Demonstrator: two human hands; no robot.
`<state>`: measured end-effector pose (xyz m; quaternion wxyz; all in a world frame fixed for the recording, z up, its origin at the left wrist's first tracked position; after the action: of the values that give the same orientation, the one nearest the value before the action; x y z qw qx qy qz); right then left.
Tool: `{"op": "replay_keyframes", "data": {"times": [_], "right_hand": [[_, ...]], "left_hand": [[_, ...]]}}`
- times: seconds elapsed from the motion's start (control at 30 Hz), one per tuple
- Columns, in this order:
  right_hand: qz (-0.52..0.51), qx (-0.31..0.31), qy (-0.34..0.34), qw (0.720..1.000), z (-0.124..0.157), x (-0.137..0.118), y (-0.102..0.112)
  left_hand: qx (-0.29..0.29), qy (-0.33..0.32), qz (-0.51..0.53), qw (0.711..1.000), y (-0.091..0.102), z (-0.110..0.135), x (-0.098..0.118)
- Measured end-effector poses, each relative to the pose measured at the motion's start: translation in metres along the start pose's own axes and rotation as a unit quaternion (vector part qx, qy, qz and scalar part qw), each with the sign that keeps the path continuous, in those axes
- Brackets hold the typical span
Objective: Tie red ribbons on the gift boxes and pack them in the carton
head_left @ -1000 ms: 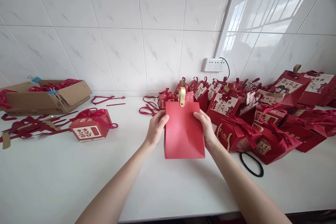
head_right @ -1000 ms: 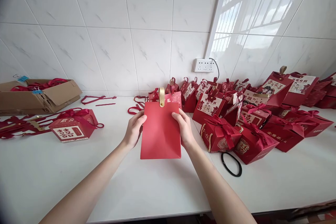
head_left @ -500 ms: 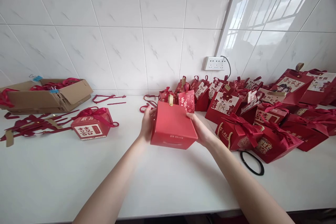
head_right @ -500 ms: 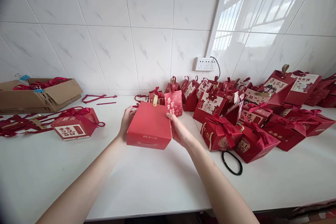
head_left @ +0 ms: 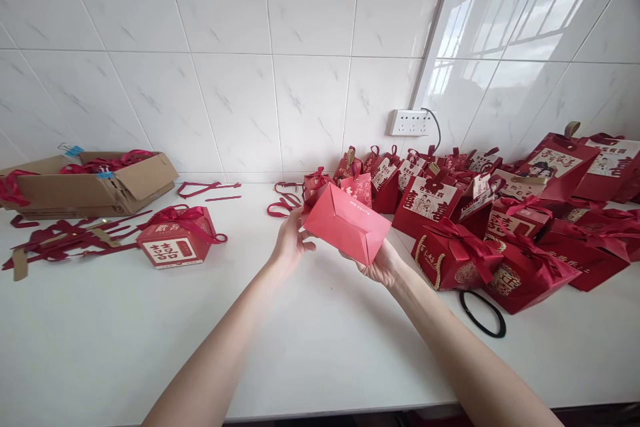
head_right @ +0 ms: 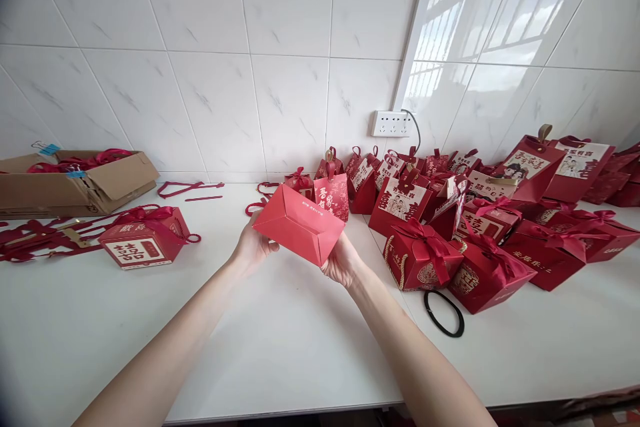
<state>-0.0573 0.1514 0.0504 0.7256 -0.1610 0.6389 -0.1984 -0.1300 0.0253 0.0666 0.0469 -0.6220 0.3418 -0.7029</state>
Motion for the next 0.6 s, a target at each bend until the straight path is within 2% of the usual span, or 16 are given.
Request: {"op": "replay_keyframes", "data": {"times": [0.13, 0.2, 0.27, 0.33, 0.37, 0.4, 0.47, 0.53, 0.57, 0.6], "right_hand": [[-0.031, 0.009, -0.018, 0.999, -0.001, 0.002, 0.001], [-0.018, 0.016, -0.010, 1.000, -0.003, 0.003, 0.002], [0.031, 0.042, 0.031, 0.998, -0.003, 0.000, 0.005], [0.118, 0.104, 0.127, 0.979, 0.001, -0.008, 0.008], [0.176, 0.148, 0.192, 0.954, 0.005, -0.014, 0.010], [0.241, 0.193, 0.265, 0.913, 0.011, -0.020, 0.011], [0.377, 0.269, 0.398, 0.792, 0.026, -0.029, 0.007], [0.484, 0.305, 0.484, 0.662, 0.036, -0.030, 0.000], [0.521, 0.305, 0.509, 0.613, 0.039, -0.029, -0.003], [0.551, 0.293, 0.527, 0.577, 0.040, -0.027, -0.007]], "left_hand": [[0.011, 0.002, 0.006, 1.000, 0.002, -0.001, -0.003], [0.038, 0.009, 0.015, 0.999, 0.005, -0.002, -0.005], [0.077, 0.013, 0.023, 0.997, 0.012, -0.004, -0.005], [0.111, 0.017, 0.028, 0.993, 0.020, -0.008, -0.006], [0.122, 0.017, 0.030, 0.992, 0.023, -0.010, -0.006], [0.126, 0.011, 0.027, 0.992, 0.026, -0.011, -0.005], [0.102, -0.021, 0.004, 0.995, 0.025, -0.011, -0.004], [0.006, -0.051, -0.031, 0.998, 0.014, -0.008, -0.005], [-0.055, -0.054, -0.043, 0.996, 0.005, -0.005, -0.008], [-0.111, -0.044, -0.047, 0.992, -0.002, -0.001, -0.011]]}}
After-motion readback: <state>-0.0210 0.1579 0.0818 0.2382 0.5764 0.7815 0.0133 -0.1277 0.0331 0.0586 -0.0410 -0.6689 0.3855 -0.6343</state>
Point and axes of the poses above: each hand's wrist, its own z-axis away from the middle knuckle, its own y-axis out of the back of the hand, x = y × z, the point moved 5 cm from there along -z, towards the middle knuckle, and after that the axes turned 9 degrees about z, right-handed, at the moved point
